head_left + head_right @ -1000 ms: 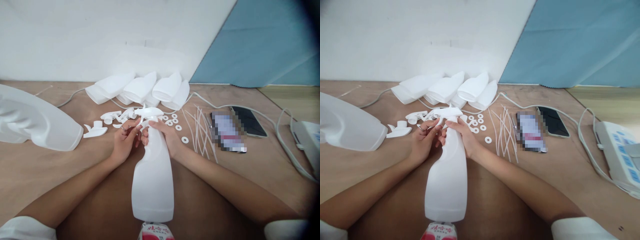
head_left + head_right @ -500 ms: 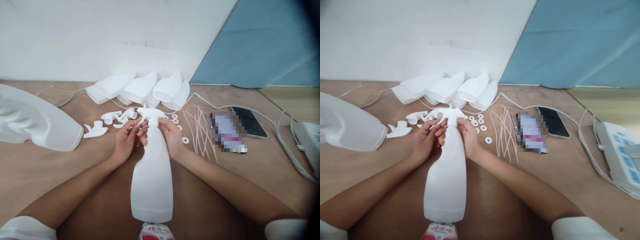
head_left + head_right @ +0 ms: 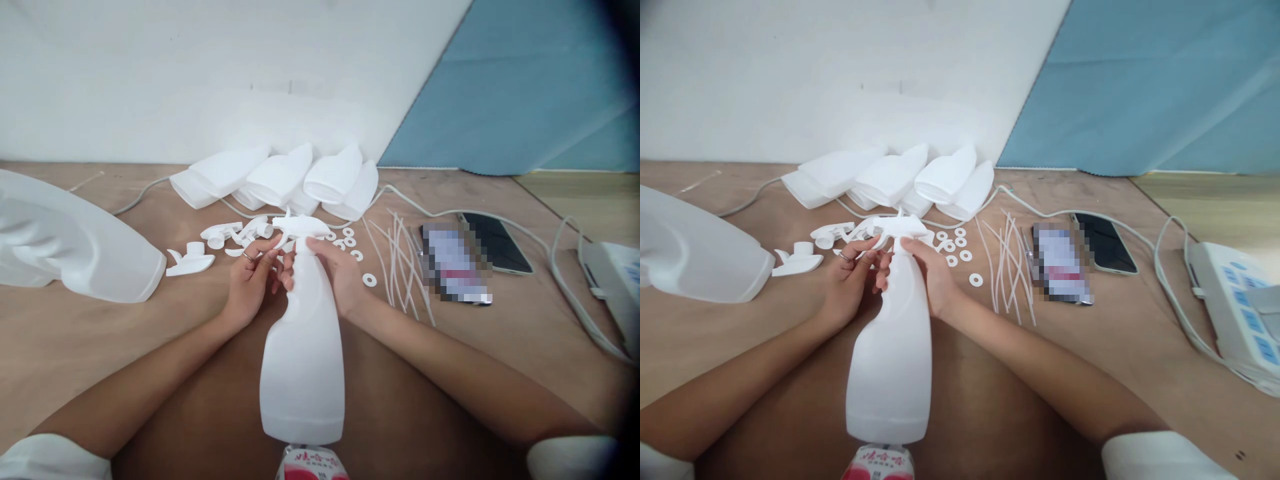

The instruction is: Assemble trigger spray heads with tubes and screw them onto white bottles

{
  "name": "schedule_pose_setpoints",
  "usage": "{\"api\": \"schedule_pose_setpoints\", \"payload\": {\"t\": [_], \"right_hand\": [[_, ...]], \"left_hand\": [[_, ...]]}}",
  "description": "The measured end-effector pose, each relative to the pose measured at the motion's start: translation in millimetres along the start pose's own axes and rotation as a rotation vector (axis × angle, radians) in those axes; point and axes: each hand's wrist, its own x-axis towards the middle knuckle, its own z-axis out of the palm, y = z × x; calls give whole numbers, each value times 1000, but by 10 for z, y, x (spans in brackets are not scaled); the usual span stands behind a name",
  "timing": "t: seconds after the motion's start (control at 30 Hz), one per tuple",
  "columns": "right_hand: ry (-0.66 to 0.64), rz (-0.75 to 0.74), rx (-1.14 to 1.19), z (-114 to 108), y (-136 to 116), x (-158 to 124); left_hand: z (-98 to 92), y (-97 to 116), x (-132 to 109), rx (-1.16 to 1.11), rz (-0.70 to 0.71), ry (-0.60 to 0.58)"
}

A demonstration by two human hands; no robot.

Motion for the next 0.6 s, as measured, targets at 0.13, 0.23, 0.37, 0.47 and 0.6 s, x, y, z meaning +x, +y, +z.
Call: {"api": "schedule_pose_setpoints", "payload": {"t": [0.13, 0.23, 0.37, 0.47, 0.6], "right_hand": [[-35, 43, 6, 5, -30, -9], [-34, 45, -20, 8, -40, -8], [-24, 49, -48, 4, -42, -2], [-48, 46, 17, -7, -47, 2], [-40, 115, -26, -3, -55, -4]], "left_hand": [[-4, 2, -2, 1, 15, -24], [-7, -4, -4, -6, 21, -25], [-2, -7, -6, 4, 40, -22], [6, 0, -6, -21, 26, -17], [14, 12, -7, -3, 17, 0]]}}
